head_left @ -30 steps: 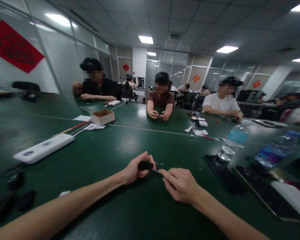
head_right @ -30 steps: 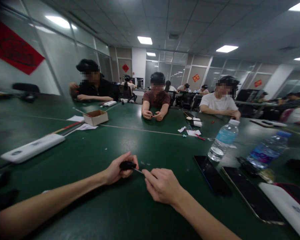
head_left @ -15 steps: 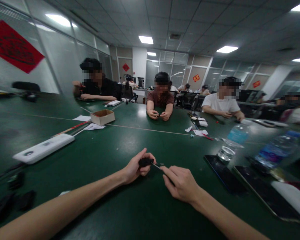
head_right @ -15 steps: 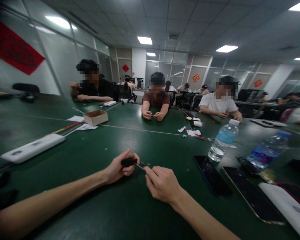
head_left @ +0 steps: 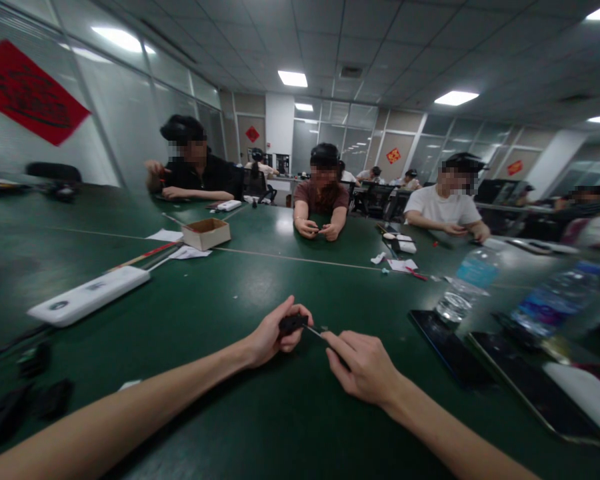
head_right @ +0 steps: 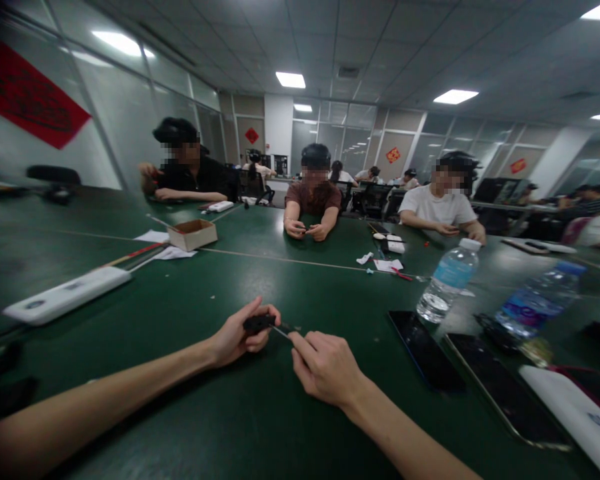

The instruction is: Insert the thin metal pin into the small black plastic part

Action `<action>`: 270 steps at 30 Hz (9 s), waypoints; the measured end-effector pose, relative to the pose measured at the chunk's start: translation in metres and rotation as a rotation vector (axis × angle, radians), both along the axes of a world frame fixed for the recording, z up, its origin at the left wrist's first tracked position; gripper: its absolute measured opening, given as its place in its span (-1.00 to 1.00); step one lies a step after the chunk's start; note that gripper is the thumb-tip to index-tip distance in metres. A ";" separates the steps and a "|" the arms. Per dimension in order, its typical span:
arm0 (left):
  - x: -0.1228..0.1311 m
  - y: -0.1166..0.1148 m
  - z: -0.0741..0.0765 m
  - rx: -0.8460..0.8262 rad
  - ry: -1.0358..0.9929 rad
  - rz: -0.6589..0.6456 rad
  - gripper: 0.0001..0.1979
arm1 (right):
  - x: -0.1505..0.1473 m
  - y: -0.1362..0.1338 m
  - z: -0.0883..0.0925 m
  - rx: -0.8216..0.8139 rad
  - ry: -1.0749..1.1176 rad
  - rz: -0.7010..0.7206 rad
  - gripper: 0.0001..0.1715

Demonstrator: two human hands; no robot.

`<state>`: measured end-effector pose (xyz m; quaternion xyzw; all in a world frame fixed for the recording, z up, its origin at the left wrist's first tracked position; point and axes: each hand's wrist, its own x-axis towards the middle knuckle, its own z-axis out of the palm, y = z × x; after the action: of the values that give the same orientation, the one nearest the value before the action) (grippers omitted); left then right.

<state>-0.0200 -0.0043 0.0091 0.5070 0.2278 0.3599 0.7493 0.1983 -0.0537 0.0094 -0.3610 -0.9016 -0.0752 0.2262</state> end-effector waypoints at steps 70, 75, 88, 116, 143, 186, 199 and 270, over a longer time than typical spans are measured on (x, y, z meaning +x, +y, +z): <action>0.007 -0.007 -0.002 0.557 0.552 0.408 -0.78 | -0.014 0.006 0.004 -0.570 0.804 -0.299 -0.78; 0.007 -0.007 -0.003 0.564 0.557 0.399 -0.78 | -0.014 0.007 0.002 -0.559 0.786 -0.293 -0.79; 0.008 -0.008 0.002 0.489 0.510 0.386 -0.78 | -0.014 0.004 0.007 -0.596 0.814 -0.287 -0.78; 0.009 -0.009 0.000 0.472 0.495 0.370 -0.77 | -0.014 0.005 0.004 -0.595 0.811 -0.278 -0.78; 0.006 -0.003 -0.002 0.213 0.137 0.195 -0.70 | -0.010 0.009 0.000 -0.621 0.879 -0.213 -0.80; 0.003 -0.009 0.011 0.377 0.327 0.005 -0.55 | -0.013 0.003 0.006 -0.726 0.897 -0.018 -0.69; 0.005 -0.012 0.011 0.411 0.359 0.005 -0.55 | -0.015 0.004 0.005 -0.704 0.898 -0.001 -0.70; 0.001 0.006 -0.007 0.020 0.002 0.134 -0.70 | -0.002 0.010 -0.005 -0.173 0.219 -0.089 -0.77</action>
<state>-0.0194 0.0017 0.0023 0.4983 0.2582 0.4110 0.7184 0.1963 -0.0439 0.0040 -0.4249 -0.8577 0.0326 0.2877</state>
